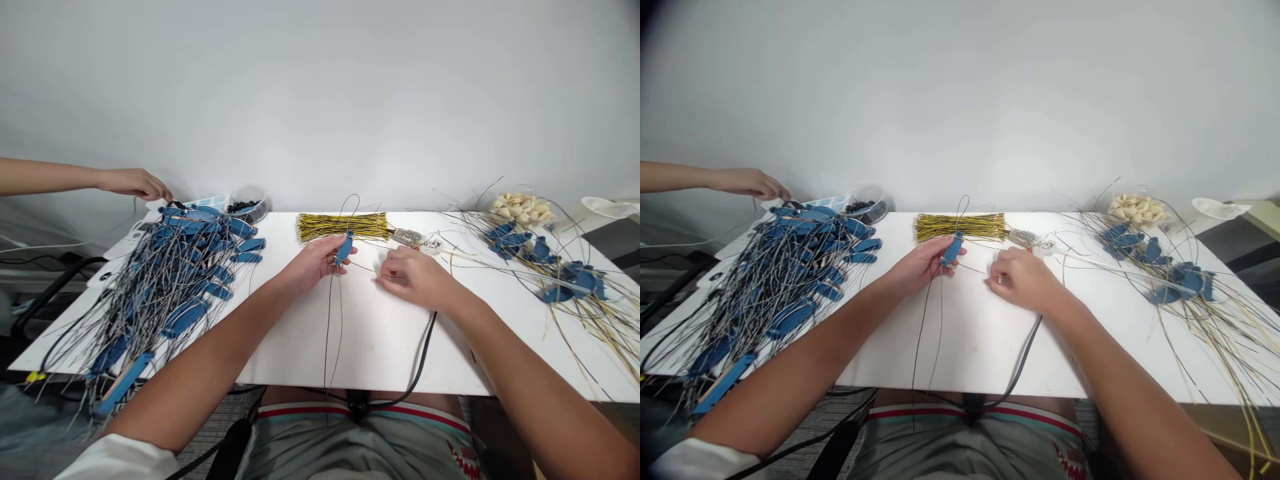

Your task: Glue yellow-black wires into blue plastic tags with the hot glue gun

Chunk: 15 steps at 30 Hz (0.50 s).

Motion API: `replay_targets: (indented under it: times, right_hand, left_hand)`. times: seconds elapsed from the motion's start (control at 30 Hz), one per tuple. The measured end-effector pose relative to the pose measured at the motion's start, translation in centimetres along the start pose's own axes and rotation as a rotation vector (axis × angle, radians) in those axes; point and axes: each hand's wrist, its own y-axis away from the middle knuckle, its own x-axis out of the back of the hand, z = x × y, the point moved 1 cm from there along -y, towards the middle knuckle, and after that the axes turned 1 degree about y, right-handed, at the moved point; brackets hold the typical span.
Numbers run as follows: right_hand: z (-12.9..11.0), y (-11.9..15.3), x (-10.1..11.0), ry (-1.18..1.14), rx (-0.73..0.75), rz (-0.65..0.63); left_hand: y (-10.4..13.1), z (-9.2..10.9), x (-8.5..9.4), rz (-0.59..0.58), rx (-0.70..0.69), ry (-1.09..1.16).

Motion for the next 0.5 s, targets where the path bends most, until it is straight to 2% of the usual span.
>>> replay_targets:
  times: [0.1,0.3,0.37,0.5]
  right_hand:
    - [-0.6,0.1,0.7,-0.168,0.037,-0.119]
    - [-1.8,0.6,1.3,-0.318,-0.035,-0.128]
    - [-1.4,0.8,1.4,-0.287,-0.110,-0.134]
    - [0.0,1.0,2.0,-0.067,-0.243,-0.089]
  left_hand:
    - [0.1,0.1,-0.1,0.004,0.003,0.003]
    - [0.1,0.1,-0.1,0.013,0.000,0.007]
    - [0.0,0.0,0.0,0.022,-0.002,0.012]
    - [-0.2,-0.1,0.0,0.044,-0.015,0.027]
